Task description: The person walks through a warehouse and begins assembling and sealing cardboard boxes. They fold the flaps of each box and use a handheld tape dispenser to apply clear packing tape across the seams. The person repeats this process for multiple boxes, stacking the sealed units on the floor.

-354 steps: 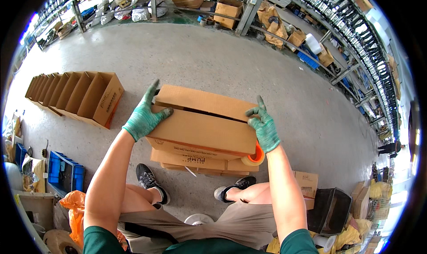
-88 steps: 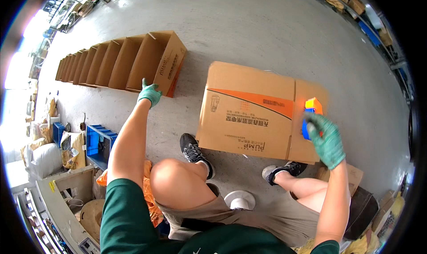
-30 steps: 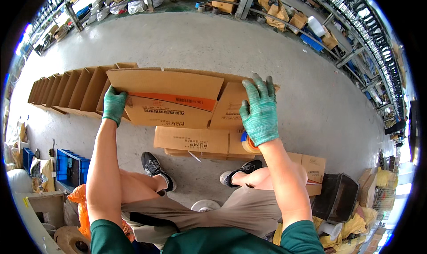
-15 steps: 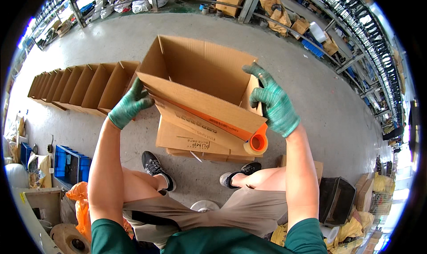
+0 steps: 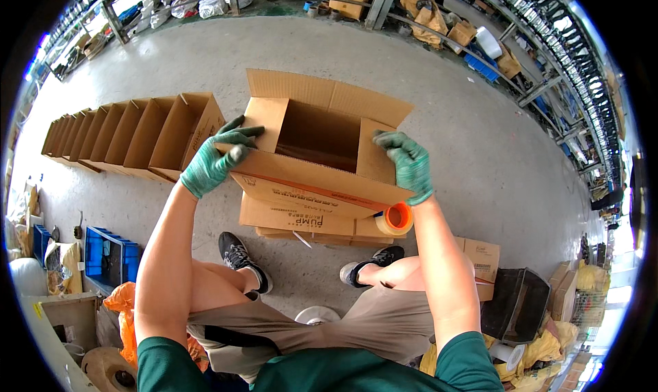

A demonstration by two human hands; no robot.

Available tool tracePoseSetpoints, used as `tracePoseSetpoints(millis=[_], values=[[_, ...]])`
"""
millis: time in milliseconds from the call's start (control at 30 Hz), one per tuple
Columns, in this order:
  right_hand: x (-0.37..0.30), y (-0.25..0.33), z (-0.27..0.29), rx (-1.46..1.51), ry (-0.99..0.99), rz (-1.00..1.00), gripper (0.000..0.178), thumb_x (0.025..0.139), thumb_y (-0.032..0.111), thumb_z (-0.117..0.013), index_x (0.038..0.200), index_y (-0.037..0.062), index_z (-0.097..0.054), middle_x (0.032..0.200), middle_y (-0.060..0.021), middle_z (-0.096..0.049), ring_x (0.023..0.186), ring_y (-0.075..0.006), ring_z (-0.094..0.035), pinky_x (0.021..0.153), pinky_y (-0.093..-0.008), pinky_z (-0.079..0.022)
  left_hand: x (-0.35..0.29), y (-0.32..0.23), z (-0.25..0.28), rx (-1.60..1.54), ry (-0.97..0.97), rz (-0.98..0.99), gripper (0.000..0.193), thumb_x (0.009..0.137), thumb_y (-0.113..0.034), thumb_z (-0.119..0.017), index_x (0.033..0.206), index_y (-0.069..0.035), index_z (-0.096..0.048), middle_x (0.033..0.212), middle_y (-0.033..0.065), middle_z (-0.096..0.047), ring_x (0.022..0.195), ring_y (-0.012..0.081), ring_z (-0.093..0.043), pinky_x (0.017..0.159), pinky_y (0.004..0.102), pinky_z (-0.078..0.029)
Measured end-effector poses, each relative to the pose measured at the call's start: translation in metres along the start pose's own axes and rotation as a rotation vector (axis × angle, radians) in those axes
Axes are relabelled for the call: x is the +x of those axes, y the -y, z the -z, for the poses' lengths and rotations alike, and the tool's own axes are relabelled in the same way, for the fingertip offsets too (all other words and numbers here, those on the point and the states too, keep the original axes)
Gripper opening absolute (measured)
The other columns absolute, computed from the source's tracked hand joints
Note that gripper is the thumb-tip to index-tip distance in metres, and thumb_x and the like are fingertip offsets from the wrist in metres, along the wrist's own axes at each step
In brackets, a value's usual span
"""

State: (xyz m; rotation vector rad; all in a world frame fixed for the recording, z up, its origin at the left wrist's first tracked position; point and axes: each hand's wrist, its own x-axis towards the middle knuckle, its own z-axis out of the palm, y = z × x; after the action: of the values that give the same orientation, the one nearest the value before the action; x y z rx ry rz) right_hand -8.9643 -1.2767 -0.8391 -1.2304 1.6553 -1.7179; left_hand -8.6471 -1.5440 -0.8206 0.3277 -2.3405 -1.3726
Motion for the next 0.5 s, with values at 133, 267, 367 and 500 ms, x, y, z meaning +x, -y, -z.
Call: tracePoseSetpoints(millis=[133,267,367,500], values=[[0.015,0.007,0.008,0.269,-0.269,-0.29,0.025,0.093,0.011,-0.057,0.117,0.0062,-0.063,0.107,-0.007,-0.068,0.094,-0.0203,-0.067,0.092,-0.036,-0.053,0.008,0.0,-0.012,0.143,-0.221,0.3,0.046,0.088,-0.038,-0.075,0.117,-0.003,-0.067,0.103,0.0144,-0.068,0.123,0.0258,-0.051,0.103,0.0391,-0.041],[0.038,0.038,-0.004,-0.089,-0.474,-0.437,0.043,0.096,0.037,-0.063,0.132,0.0178,-0.05,0.123,-0.0067,-0.058,0.109,-0.0231,-0.057,0.091,-0.0459,-0.053,0.014,-0.001,-0.033,0.115,-0.322,0.432,0.053,0.089,-0.023,-0.075,0.133,-0.005,-0.051,0.127,0.0105,-0.06,0.125,0.0231,-0.051,0.107,0.0344,-0.042],[0.05,0.065,-0.012,-0.042,-0.344,-0.489,0.044,0.094,0.042,-0.066,0.127,0.0157,-0.053,0.132,-0.0059,-0.052,0.123,-0.0257,-0.047,0.09,-0.0481,-0.052,0.009,0.008,-0.032,-0.018,-0.345,0.34,0.074,0.089,-0.021,-0.075,0.149,-0.008,-0.035,0.144,0.0121,-0.049,0.132,0.0236,-0.045,0.112,0.0363,-0.039],[0.035,-0.005,0.035,-0.404,-0.032,-0.384,0.046,0.092,0.036,-0.07,0.128,0.0142,-0.053,0.127,-0.007,-0.058,0.12,-0.0234,-0.051,0.092,-0.0403,-0.05,0.016,-0.005,-0.046,-0.154,-0.383,0.316,0.08,0.09,-0.023,-0.074,0.155,-0.01,-0.029,0.149,0.0127,-0.045,0.137,0.0243,-0.042,0.115,0.0365,-0.035]])
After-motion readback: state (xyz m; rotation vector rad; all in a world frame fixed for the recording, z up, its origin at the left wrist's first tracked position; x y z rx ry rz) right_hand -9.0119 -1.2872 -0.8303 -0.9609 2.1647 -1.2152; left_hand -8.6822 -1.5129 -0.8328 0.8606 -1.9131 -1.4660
